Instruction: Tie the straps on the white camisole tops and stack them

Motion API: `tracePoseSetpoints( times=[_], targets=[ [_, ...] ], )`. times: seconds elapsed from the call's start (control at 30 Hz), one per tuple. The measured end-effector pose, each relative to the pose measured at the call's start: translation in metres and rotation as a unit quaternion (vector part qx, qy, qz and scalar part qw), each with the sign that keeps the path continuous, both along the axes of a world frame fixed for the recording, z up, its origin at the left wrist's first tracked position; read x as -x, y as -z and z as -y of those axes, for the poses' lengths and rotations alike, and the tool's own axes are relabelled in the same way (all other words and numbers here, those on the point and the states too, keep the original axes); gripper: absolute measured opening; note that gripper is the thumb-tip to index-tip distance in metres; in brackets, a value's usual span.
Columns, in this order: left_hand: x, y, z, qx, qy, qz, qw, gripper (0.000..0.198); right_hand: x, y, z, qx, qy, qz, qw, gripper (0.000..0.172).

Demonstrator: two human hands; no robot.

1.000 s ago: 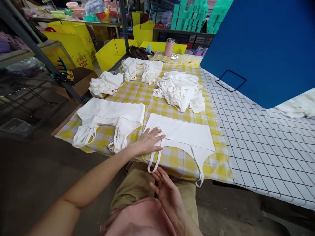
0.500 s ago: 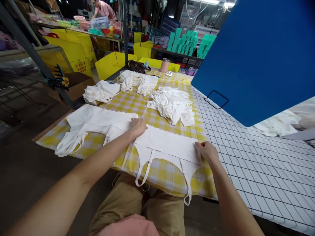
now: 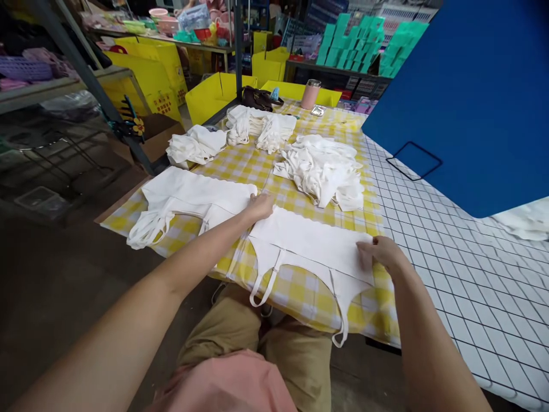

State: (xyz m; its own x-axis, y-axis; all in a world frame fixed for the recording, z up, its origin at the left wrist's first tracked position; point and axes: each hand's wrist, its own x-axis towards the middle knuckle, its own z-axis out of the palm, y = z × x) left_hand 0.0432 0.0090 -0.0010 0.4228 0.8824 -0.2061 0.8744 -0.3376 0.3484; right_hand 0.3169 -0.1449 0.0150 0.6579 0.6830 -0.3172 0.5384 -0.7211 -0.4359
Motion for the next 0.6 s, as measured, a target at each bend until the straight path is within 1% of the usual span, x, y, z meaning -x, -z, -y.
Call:
tracePoseSetpoints(
  times=[0.07, 0.13, 0.17, 0.23, 0.3, 0.33, 0.37, 0.43, 0.47, 0.5, 0.53, 0.57, 0.6],
  targets=[
    [0.002, -0.006, 0.005, -0.001, -0.005, 0.028, 1.0, 0.033, -0.001, -0.008, 0.004, -0.006, -0.003, -0.038, 0.999, 0.016],
    [0.004, -0.014, 0.006, -0.004, -0.016, 0.061, 0.998, 0.029, -0.001, -0.02, 0.006, -0.029, -0.002, -0.072, 0.997, 0.012],
    [0.005, -0.019, 0.004, -0.007, -0.023, 0.078, 0.997, 0.024, -0.001, -0.027, 0.007, -0.055, 0.007, -0.087, 0.995, 0.01],
    [0.006, -0.031, -0.003, -0.017, -0.033, 0.11, 0.993, 0.018, 0.001, -0.044, 0.007, -0.132, 0.03, -0.106, 0.985, 0.008],
    [0.006, -0.046, -0.012, -0.03, -0.041, 0.17, 0.984, 0.019, 0.001, -0.063, 0.006, -0.212, 0.05, -0.101, 0.971, 0.008],
    [0.007, -0.056, -0.017, -0.034, -0.042, 0.225, 0.973, 0.02, 0.0, -0.073, 0.006, -0.246, 0.054, -0.085, 0.964, 0.01],
    [0.008, -0.065, -0.021, -0.035, -0.042, 0.292, 0.955, 0.021, 0.0, -0.083, 0.007, -0.284, 0.05, -0.062, 0.956, 0.013],
    [0.013, -0.085, -0.024, -0.042, -0.029, 0.426, 0.903, 0.023, -0.002, -0.101, 0.01, -0.367, 0.028, -0.004, 0.93, 0.018],
    [0.016, -0.094, -0.024, -0.054, -0.016, 0.472, 0.88, 0.023, -0.002, -0.108, 0.014, -0.405, 0.008, 0.029, 0.914, 0.021],
    [0.021, -0.101, -0.021, -0.076, 0.001, 0.494, 0.866, 0.023, -0.002, -0.112, 0.018, -0.431, -0.017, 0.061, 0.9, 0.024],
    [0.026, -0.105, -0.016, -0.102, 0.02, 0.501, 0.859, 0.021, -0.002, -0.114, 0.024, -0.442, -0.042, 0.089, 0.892, 0.027],
    [0.033, -0.106, -0.01, -0.128, 0.041, 0.497, 0.857, 0.019, -0.001, -0.112, 0.03, -0.437, -0.066, 0.112, 0.89, 0.03],
    [0.04, -0.104, -0.002, -0.149, 0.061, 0.486, 0.859, 0.016, -0.001, -0.107, 0.038, -0.425, -0.092, 0.132, 0.891, 0.032]
  ],
)
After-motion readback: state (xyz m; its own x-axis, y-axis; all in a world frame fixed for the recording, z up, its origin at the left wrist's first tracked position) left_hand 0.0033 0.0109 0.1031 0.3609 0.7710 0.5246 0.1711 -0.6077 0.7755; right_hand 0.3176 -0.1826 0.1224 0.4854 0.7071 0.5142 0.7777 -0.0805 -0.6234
